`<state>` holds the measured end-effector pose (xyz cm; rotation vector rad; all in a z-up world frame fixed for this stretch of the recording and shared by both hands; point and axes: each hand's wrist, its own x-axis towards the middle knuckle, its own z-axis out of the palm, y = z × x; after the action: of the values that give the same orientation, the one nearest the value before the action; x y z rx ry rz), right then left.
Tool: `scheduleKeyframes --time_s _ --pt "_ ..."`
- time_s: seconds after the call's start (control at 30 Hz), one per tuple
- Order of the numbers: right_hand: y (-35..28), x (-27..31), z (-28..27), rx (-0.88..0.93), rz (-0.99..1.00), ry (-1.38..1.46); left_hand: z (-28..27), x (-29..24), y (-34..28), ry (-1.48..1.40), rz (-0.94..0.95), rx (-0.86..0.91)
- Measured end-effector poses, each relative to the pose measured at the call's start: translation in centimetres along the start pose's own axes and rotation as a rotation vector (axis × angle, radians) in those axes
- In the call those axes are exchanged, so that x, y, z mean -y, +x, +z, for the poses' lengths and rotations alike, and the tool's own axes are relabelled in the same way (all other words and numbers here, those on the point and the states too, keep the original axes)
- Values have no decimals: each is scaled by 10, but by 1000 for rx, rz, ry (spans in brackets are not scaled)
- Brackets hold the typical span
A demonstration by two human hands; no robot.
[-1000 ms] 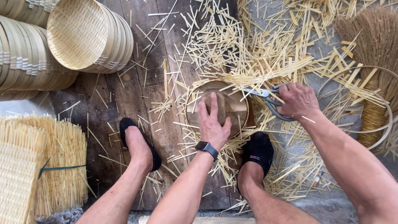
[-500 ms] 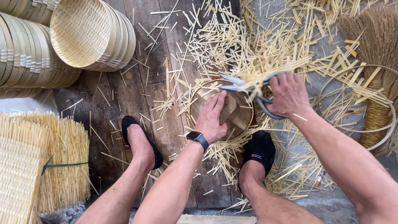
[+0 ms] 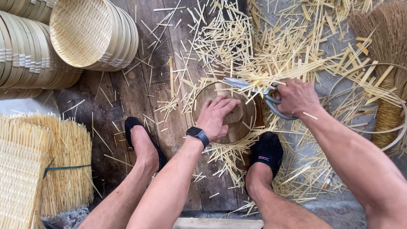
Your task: The person sits on a low stool in a bamboo workshop and assembles round bamboo sieves. They lay a woven bamboo sheet over a round wooden mold, press and fit it, trim the excess bamboo with scissors, fit a bamboo rim hoop over the edge, and place the finished sieve onto a stack of completed sieves.
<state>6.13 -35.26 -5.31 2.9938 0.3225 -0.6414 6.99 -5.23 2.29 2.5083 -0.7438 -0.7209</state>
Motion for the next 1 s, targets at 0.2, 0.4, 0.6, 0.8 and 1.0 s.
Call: scheduleKeyframes --time_s 0.2,0.4,0.6,0.8,1.0 --pt "-1 -31 17 250 458 395 -2 20 6 -283 -102 -164" --pt "-17 -3 17 -79 550 502 14 71 45 -395 -816 -412" --pt "-10 55 -15 143 482 1189 15 39 87 -520 -753 -317" --pt "1 40 15 141 551 1363 26 28 99 -355 -687 -454" --pt "-27 51 -11 178 552 1330 43 67 49 -429 -515 -616"
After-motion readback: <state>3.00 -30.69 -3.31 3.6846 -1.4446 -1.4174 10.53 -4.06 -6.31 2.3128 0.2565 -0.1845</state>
